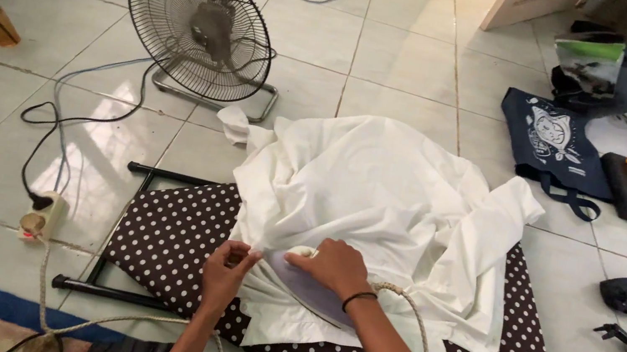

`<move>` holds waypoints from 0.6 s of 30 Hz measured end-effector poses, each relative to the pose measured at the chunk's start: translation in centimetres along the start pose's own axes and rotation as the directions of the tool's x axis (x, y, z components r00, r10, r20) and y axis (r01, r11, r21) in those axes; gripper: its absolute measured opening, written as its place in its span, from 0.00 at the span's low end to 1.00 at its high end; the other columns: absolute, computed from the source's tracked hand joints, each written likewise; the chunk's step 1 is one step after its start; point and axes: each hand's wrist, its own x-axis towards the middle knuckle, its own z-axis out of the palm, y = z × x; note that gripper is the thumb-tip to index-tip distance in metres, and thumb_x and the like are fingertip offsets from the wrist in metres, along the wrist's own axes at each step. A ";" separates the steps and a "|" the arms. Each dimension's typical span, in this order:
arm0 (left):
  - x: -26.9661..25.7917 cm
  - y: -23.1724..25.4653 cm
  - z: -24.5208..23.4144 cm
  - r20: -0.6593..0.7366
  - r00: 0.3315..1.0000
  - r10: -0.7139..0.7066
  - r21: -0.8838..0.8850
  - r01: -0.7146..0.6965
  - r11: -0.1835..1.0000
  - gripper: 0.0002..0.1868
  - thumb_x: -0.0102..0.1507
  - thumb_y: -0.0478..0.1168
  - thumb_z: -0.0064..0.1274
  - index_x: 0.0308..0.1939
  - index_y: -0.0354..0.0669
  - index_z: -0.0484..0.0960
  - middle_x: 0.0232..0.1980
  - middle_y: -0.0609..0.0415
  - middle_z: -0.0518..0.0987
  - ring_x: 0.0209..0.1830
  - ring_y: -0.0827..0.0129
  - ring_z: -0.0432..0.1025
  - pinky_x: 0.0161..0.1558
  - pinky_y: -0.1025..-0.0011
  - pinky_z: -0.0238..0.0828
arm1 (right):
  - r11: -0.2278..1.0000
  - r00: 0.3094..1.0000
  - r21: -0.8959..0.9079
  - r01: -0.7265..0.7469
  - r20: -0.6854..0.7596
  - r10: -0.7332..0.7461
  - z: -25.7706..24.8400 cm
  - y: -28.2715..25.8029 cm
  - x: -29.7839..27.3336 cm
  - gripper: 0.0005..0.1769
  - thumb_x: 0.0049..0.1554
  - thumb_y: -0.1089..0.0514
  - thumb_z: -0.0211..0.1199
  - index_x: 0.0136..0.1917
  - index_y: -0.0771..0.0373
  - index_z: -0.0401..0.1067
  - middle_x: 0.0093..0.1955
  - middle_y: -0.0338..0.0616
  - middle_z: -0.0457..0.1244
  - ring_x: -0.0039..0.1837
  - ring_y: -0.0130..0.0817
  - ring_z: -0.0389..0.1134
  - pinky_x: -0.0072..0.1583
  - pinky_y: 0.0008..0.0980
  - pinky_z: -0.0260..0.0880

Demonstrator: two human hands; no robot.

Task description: Ironing a white long-sleeved shirt on an ironing board placed on the floor.

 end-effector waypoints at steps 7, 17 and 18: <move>-0.7 1.7 -3.4 0.250 0.963 -0.096 0.339 0.006 0.941 0.27 0.51 0.43 0.74 0.45 0.39 0.74 0.31 0.49 0.84 0.28 0.69 0.77 0.30 0.72 0.76 | 0.999 0.996 -0.029 0.035 -0.087 -0.037 0.7 3.3 -0.2 0.48 0.42 0.16 0.62 0.36 0.68 0.78 0.41 0.59 0.70 0.47 0.53 0.73 0.51 0.49 0.74; -0.3 1.6 -3.6 0.293 0.941 -0.168 0.481 0.007 0.877 0.20 0.53 0.51 0.69 0.37 0.40 0.84 0.33 0.51 0.87 0.32 0.65 0.83 0.35 0.68 0.80 | 0.990 0.996 -0.126 0.056 0.080 -0.046 -1.5 10.6 -3.5 0.50 0.42 0.14 0.57 0.40 0.67 0.80 0.47 0.57 0.70 0.53 0.51 0.72 0.56 0.47 0.72; -0.8 3.1 -3.2 0.263 0.949 -0.176 0.518 0.016 0.856 0.22 0.54 0.56 0.69 0.35 0.40 0.86 0.33 0.53 0.86 0.32 0.67 0.82 0.37 0.68 0.79 | 0.989 0.994 -0.123 0.080 0.079 -0.070 -1.6 10.5 -3.7 0.50 0.41 0.14 0.58 0.42 0.66 0.80 0.47 0.58 0.70 0.53 0.52 0.72 0.56 0.47 0.72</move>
